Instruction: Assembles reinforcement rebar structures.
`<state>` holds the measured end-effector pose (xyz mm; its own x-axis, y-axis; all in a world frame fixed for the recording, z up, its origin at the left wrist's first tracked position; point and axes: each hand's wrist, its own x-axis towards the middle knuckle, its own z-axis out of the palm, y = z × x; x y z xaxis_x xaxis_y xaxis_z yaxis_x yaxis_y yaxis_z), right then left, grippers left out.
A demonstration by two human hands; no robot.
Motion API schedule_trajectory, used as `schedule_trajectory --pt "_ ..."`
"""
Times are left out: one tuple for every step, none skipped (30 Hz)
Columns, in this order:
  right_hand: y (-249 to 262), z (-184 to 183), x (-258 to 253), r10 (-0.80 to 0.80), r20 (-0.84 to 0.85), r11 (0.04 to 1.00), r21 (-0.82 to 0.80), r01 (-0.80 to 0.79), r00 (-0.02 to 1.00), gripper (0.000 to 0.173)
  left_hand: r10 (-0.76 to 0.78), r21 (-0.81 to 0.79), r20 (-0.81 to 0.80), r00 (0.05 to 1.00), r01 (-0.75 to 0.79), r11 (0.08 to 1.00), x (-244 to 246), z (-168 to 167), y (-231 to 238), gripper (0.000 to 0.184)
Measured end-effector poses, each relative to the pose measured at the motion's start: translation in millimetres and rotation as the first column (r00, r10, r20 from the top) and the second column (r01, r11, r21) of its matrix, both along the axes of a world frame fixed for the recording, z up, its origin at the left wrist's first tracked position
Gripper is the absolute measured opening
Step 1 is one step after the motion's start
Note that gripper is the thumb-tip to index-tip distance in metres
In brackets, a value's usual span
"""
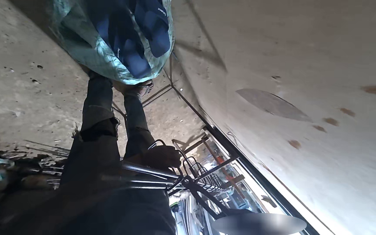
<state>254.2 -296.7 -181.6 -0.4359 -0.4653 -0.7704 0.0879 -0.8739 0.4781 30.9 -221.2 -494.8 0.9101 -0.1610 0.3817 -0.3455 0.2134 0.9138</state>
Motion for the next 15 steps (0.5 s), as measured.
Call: schedule_trajectory --pt "-3.4 4.3 -4.7 0.191 0.034 0.976 0.098 -0.194 0.981 0.061 -0.038 -0.013 -0.014 0.999 0.038 0.999 4.1 4.5 6.7 0.021" --pt "-1.0 10.6 -9.5 0.349 0.093 0.921 0.153 -0.359 0.933 0.07 -0.025 -0.017 0.012 1.0 0.025 1.0 8.1 4.0 6.0 0.02" --pt "5.7 17.2 -14.3 0.492 0.171 0.831 0.2 -0.519 0.854 0.068 -0.03 -0.009 0.029 0.999 0.031 0.999 11.8 3.8 6.3 0.021" --pt "14.8 22.8 -19.4 0.618 0.249 0.707 0.239 -0.666 0.746 0.06 -0.085 0.02 0.019 0.996 0.085 0.996 15.7 6.1 12.4 0.022" --pt "24.0 26.6 -24.7 0.709 0.299 0.583 0.261 -0.77 0.639 0.055 -0.206 0.081 -0.028 0.978 0.208 0.975 20.9 13.2 25.6 0.022" --pt "27.7 29.9 -30.4 0.766 0.363 0.455 0.276 -0.847 0.53 0.051 -0.325 0.109 -0.097 0.941 0.334 0.936 26.0 21.7 38.7 0.023" --pt "28.2 31.4 -34.3 0.79 0.425 0.35 0.28 -0.894 0.442 0.048 -0.183 0.076 -0.018 0.983 0.184 0.98 19.4 12.0 24.1 0.021" --pt "28.7 31.5 -35.8 0.801 0.421 0.338 0.27 -0.902 0.426 0.048 -0.046 0.016 0.045 0.998 0.045 0.999 14.6 3.1 9.3 0.02" --pt "29.0 30.1 -34.9 0.795 0.351 0.425 0.26 -0.867 0.495 0.049 0.021 -0.022 0.077 0.997 -0.019 1.0 12.2 -1.5 0.7 0.018" --pt "24.3 25.9 -32.3 0.77 0.256 0.531 0.251 -0.809 0.585 0.049 0.029 -0.027 0.09 0.995 -0.027 0.999 10.8 -3.9 -2.3 0.018" --pt "14.2 20.6 -27.6 0.702 0.181 0.639 0.267 -0.721 0.689 0.043 0.025 -0.023 0.093 0.995 -0.023 0.999 9.6 -5.5 -3.2 0.02" --pt "7.1 14.7 -19.9 0.554 0.1 0.787 0.262 -0.559 0.826 0.037 0.033 -0.026 0.094 0.995 -0.031 0.999 7.5 -6.5 -5.1 0.021" --pt "5.1 9.0 -10.3 0.334 0.035 0.919 0.211 -0.333 0.942 0.034 0.041 -0.033 0.094 0.995 -0.038 0.999 5.8 -6.4 -7.1 0.022" --pt "-2.8 4.1 -2.6 0.056 -0.016 0.994 0.096 -0.054 0.998 0.032 0.039 -0.035 0.092 0.995 -0.035 0.999 5.5 -5.9 -7.9 0.023" --pt "-15.5 1.4 0.0 -0.247 -0.022 0.965 -0.1 0.243 0.969 0.033 0.028 -0.03 0.089 0.996 -0.026 0.999 6.6 -5.1 -7.7 0.023"
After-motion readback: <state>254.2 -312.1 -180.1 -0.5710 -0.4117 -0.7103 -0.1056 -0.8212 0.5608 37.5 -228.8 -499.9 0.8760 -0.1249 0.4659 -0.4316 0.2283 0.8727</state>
